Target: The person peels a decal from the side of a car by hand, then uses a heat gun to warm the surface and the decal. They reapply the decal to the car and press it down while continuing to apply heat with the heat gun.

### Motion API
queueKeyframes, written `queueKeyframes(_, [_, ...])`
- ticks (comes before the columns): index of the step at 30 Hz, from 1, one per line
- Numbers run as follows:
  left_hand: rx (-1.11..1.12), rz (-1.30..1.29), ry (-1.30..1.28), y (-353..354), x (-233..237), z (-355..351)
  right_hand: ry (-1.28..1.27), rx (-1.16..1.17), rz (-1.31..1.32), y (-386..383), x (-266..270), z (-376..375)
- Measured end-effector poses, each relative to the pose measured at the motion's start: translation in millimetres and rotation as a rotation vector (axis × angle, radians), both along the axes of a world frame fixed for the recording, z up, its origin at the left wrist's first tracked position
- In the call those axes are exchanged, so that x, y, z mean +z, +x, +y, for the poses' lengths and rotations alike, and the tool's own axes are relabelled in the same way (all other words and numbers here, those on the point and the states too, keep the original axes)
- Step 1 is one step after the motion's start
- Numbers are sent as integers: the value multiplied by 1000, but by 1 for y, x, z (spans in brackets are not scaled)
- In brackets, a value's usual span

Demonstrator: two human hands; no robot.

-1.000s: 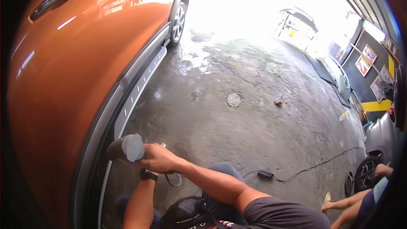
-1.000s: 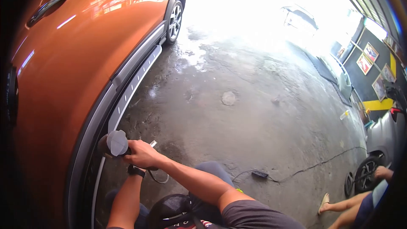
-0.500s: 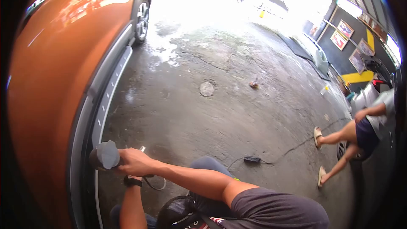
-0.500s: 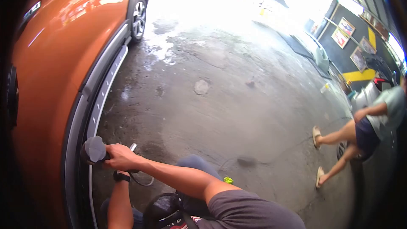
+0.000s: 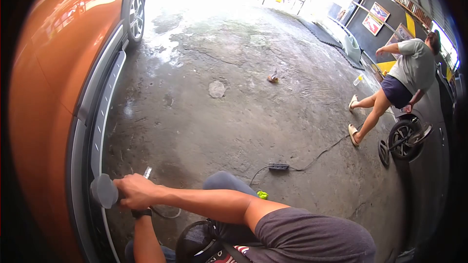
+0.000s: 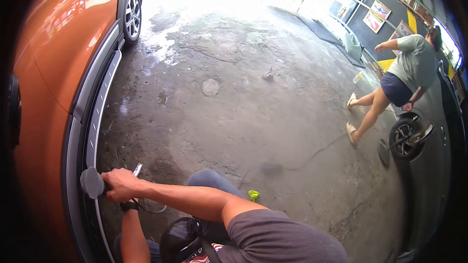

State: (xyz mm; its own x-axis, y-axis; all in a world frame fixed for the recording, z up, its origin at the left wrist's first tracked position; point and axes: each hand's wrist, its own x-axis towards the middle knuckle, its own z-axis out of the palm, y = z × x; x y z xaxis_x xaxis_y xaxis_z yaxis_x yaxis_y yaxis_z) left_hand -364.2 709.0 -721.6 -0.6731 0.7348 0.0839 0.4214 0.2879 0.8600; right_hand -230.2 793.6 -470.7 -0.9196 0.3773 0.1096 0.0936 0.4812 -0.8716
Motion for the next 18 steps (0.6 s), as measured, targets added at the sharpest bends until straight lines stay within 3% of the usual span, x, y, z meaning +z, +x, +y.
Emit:
queueKeyframes(7, [4,16,-9,-3,-2,-4,107,-121,25,-2,-5,2])
queueKeyframes(9, [12,23,-14,-4,-4,-5,-29,-17,20,0,-6,-3])
queueKeyframes(12, [8,20,-27,-7,-6,-5,15,53,-59,4,2,-6])
queueKeyframes(18, [9,23,-42,-11,-8,-8,25,-145,-13,-5,-11,-6])
